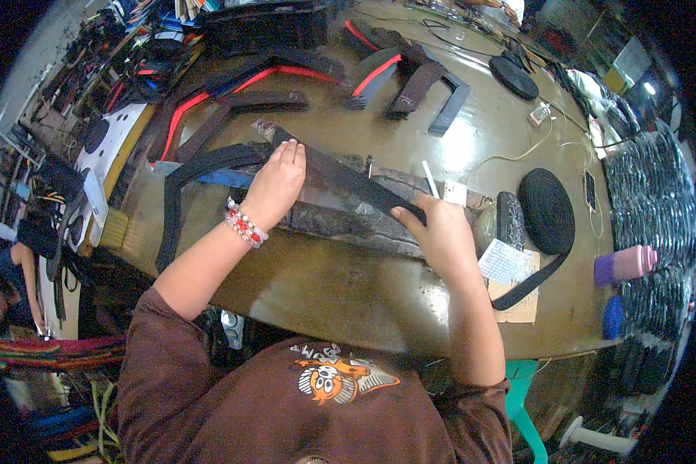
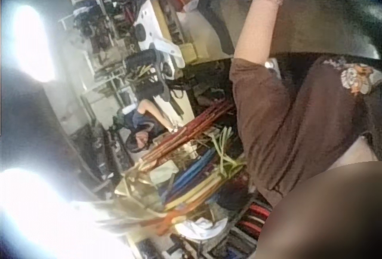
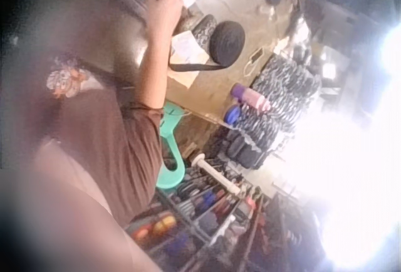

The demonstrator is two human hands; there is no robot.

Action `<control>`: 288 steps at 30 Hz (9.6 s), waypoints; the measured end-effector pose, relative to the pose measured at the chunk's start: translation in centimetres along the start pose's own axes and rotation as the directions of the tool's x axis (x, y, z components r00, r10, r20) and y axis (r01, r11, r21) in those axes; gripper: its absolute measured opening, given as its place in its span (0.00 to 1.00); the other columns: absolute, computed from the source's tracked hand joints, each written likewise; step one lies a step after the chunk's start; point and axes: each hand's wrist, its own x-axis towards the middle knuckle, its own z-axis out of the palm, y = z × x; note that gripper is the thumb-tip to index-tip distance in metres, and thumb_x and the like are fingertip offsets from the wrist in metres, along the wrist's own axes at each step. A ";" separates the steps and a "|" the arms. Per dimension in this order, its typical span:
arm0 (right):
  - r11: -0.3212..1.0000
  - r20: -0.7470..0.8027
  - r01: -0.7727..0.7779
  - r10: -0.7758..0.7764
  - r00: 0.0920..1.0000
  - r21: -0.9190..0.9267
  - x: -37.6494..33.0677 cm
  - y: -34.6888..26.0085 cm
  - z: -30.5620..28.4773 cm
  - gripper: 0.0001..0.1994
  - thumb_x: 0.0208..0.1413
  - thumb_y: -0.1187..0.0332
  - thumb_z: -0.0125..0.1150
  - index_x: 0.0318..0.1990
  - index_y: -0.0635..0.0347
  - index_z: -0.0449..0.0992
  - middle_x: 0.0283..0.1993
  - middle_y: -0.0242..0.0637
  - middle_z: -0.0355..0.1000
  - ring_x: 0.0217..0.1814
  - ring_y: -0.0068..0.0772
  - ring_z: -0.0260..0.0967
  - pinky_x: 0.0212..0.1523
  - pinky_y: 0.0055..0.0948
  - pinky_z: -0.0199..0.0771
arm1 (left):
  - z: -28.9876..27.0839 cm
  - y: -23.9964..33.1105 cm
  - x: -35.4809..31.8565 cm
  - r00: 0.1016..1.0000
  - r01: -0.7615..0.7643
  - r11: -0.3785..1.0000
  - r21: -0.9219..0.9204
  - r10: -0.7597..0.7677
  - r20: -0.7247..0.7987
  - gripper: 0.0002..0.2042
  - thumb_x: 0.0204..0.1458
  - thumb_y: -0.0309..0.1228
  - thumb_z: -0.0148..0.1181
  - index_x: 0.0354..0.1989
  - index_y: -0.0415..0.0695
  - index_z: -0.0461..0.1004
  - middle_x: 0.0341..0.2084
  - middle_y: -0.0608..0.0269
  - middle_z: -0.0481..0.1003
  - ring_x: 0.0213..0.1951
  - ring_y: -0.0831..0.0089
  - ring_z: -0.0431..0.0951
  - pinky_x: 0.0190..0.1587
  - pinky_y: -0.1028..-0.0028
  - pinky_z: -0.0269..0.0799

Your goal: The person repeatedly places a black strap onto a wooden jig, aligns it, and presses it down. They then remove the strap and repeat the same placement and pressing cycle multiple times. The workspace contains other straps and tools, but the person only handles the black strap and the jig.

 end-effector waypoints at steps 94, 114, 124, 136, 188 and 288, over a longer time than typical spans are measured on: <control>0.967 -0.072 -0.212 0.224 0.972 0.144 -5.0 6.1 5.6 0.20 0.49 0.60 0.67 0.21 0.71 0.68 0.15 0.50 0.60 0.17 0.34 0.50 0.22 0.36 0.59 | 2.9 -9.0 4.0 0.794 0.607 0.601 -0.520 -0.483 0.369 0.18 0.45 0.43 0.65 0.31 0.38 0.76 0.29 0.51 0.78 0.35 0.61 0.79 0.41 0.66 0.72; 0.937 -0.175 0.319 -0.293 0.940 0.144 -0.4 -6.7 0.9 0.14 0.45 0.64 0.68 0.30 0.68 0.74 0.23 0.52 0.70 0.24 0.49 0.69 0.28 0.35 0.67 | -8.6 -3.3 0.2 0.755 -0.411 0.883 -0.227 0.189 -0.628 0.08 0.43 0.27 0.59 0.33 0.44 0.73 0.30 0.61 0.72 0.36 0.65 0.73 0.36 0.69 0.70; 0.983 0.025 -0.133 0.138 0.990 -0.126 -1.2 -2.0 -2.7 0.16 0.48 0.59 0.64 0.32 0.67 0.77 0.25 0.55 0.71 0.31 0.56 0.71 0.34 0.42 0.69 | 1.1 -0.4 -0.7 0.956 -0.154 0.975 -0.162 0.106 -0.272 0.15 0.48 0.25 0.49 0.44 0.28 0.68 0.42 0.44 0.73 0.49 0.56 0.73 0.55 0.68 0.68; 0.969 0.129 -0.233 0.220 0.967 0.088 -2.0 2.5 3.3 0.20 0.52 0.56 0.63 0.32 0.70 0.74 0.23 0.56 0.69 0.24 0.50 0.68 0.30 0.39 0.67 | -1.9 -0.1 2.0 0.985 0.165 0.916 -0.365 -0.135 0.107 0.22 0.55 0.42 0.52 0.30 0.28 0.75 0.34 0.38 0.75 0.42 0.51 0.76 0.49 0.63 0.71; 0.941 0.274 0.339 -0.330 0.904 0.015 -6.7 1.4 8.8 0.24 0.46 0.72 0.61 0.54 0.62 0.69 0.40 0.45 0.68 0.44 0.39 0.69 0.41 0.33 0.74 | -2.8 12.3 -8.1 0.898 0.439 0.606 -0.664 -0.277 0.340 0.10 0.53 0.37 0.56 0.31 0.44 0.71 0.30 0.54 0.73 0.29 0.52 0.75 0.31 0.60 0.74; 0.890 0.039 -0.047 0.033 0.999 0.453 -6.3 5.4 2.4 0.10 0.51 0.74 0.62 0.41 0.65 0.76 0.29 0.38 0.70 0.28 0.26 0.64 0.31 0.25 0.65 | -4.1 -0.3 2.0 0.876 -0.473 0.695 -0.542 0.306 -0.373 0.07 0.48 0.29 0.60 0.36 0.45 0.75 0.34 0.64 0.77 0.41 0.65 0.75 0.47 0.65 0.68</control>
